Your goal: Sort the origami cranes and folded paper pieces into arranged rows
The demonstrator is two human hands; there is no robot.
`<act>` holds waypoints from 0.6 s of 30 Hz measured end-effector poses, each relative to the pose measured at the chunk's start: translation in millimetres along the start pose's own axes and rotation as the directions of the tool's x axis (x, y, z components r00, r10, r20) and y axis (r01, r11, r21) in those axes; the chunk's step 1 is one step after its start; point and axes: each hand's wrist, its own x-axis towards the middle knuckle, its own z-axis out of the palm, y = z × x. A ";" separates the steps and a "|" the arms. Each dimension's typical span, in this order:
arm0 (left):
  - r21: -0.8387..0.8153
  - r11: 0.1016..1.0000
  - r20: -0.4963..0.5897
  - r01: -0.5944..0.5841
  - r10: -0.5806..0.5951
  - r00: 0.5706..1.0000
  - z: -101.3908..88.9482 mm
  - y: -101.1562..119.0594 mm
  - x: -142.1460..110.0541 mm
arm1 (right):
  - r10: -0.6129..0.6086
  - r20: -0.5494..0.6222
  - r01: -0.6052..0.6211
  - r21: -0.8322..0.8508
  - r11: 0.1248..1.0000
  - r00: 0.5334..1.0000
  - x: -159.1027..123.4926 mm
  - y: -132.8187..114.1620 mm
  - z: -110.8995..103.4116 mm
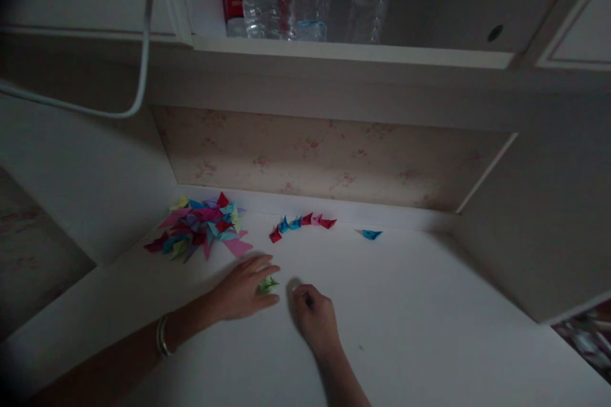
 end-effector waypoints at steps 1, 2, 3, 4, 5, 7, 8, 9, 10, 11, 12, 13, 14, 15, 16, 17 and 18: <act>0.013 1.000 0.004 -0.003 0.003 1.000 9.5 7.9 -3.9 | -0.003 0.001 0.003 -0.002 1.000 1.000 -0.5 -0.6 0.0; 0.032 0.999 0.003 0.007 -0.007 1.000 16.7 12.5 -5.7 | -0.003 0.000 0.003 -0.005 1.000 1.000 -1.0 -1.0 0.0; 0.051 0.998 -0.003 0.025 -0.025 1.000 21.6 14.2 -5.7 | 0.000 -0.003 0.000 -0.009 1.000 1.000 -1.5 -1.1 0.1; 0.069 0.997 -0.016 0.046 -0.045 0.999 24.6 13.7 -4.3 | 0.002 -0.007 -0.002 -0.010 1.000 1.000 -1.8 -1.0 0.2; 0.085 0.995 -0.027 0.061 -0.058 0.998 25.8 11.7 -2.2 | 0.006 -0.009 -0.006 -0.011 1.000 1.000 -2.0 -0.7 0.3; 0.117 0.991 -0.039 0.064 -0.059 0.997 24.9 5.2 1.2 | 0.013 -0.009 -0.013 -0.011 1.000 1.000 -1.9 -0.1 0.3; 0.137 0.989 -0.031 0.048 -0.044 0.999 23.4 1.3 1.6 | 0.013 -0.007 -0.013 -0.009 1.000 1.000 -1.6 0.0 0.1; 0.157 0.987 -0.014 0.026 -0.024 1.000 21.4 -2.9 1.1 | 0.011 -0.006 -0.011 -0.008 1.000 1.000 -1.3 0.2 0.0; 0.176 0.984 0.010 0.002 -0.004 1.000 18.9 -7.5 -0.3 | 0.008 -0.006 -0.008 -0.006 1.000 1.000 -0.9 0.3 -0.2; 0.190 0.982 0.037 -0.020 0.013 0.999 15.8 -13.0 -2.1 | 0.004 -0.006 -0.004 -0.004 1.000 1.000 -0.5 0.5 -0.3; 0.199 0.979 0.056 -0.035 0.024 0.998 11.8 -19.6 -3.7 | 0.001 -0.006 -0.001 -0.002 1.000 1.000 -0.2 0.8 -0.4; 0.203 0.978 0.063 -0.041 0.029 0.998 6.4 -27.7 -4.6 | 0.002 -0.007 -0.002 -0.001 1.000 1.000 -0.1 1.2 -0.4; 0.207 0.978 0.055 -0.033 0.022 0.998 -0.5 -37.6 -4.5 | 0.006 -0.007 -0.006 0.000 1.000 1.000 0.0 1.7 -0.2; 0.208 0.978 0.028 -0.007 0.001 1.000 -9.4 -49.2 -3.2 | 0.008 -0.006 -0.008 0.001 1.000 1.000 -0.2 2.1 0.0; 0.213 0.977 -0.007 0.028 -0.027 1.000 -20.1 -62.6 -0.6 | 0.008 -0.008 -0.008 0.002 1.000 1.000 -0.5 2.5 0.2; 0.218 0.971 -0.048 0.097 -0.089 0.995 -32.7 -77.3 2.9 | 0.005 -0.009 -0.005 0.004 1.000 1.000 -0.9 2.7 0.4; 0.215 0.959 -0.087 0.187 -0.172 0.981 -46.6 -93.0 7.0 | 0.001 -0.012 -0.001 0.004 1.000 1.000 -1.3 2.7 0.6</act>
